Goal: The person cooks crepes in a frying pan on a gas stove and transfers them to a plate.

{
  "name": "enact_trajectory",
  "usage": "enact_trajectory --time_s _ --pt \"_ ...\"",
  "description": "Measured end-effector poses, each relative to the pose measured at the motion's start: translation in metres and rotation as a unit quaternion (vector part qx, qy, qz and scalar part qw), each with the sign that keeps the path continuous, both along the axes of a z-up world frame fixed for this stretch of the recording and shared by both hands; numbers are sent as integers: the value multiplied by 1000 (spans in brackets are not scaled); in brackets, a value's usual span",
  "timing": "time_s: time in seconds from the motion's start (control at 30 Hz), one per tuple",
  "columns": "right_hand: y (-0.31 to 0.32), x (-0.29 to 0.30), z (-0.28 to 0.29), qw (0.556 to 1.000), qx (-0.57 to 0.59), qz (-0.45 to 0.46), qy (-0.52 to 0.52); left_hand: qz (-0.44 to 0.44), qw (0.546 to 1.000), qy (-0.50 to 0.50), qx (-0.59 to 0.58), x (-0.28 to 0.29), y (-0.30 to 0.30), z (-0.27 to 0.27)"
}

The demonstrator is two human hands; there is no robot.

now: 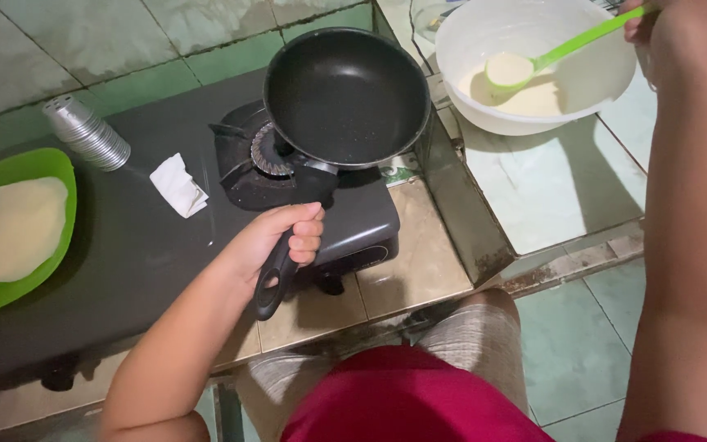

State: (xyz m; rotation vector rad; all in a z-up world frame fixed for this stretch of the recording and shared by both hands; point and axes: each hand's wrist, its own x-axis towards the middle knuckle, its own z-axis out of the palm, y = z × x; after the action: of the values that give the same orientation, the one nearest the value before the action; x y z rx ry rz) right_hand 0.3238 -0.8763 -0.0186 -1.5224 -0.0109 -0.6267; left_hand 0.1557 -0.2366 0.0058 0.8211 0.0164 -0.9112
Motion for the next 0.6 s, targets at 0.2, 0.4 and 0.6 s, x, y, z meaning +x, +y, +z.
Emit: enact_trajectory --time_s 0.2,0.4,0.6 --pt "29 -14 22 992 51 -96 60 -21 999 -3 -32 -3 2 -6" --pt "-12 20 -18 998 53 -22 -33 7 1000 8 -1 -11 -1 0" --pt "35 -14 21 995 92 -24 -20 -6 1000 19 -19 -7 0 -10"
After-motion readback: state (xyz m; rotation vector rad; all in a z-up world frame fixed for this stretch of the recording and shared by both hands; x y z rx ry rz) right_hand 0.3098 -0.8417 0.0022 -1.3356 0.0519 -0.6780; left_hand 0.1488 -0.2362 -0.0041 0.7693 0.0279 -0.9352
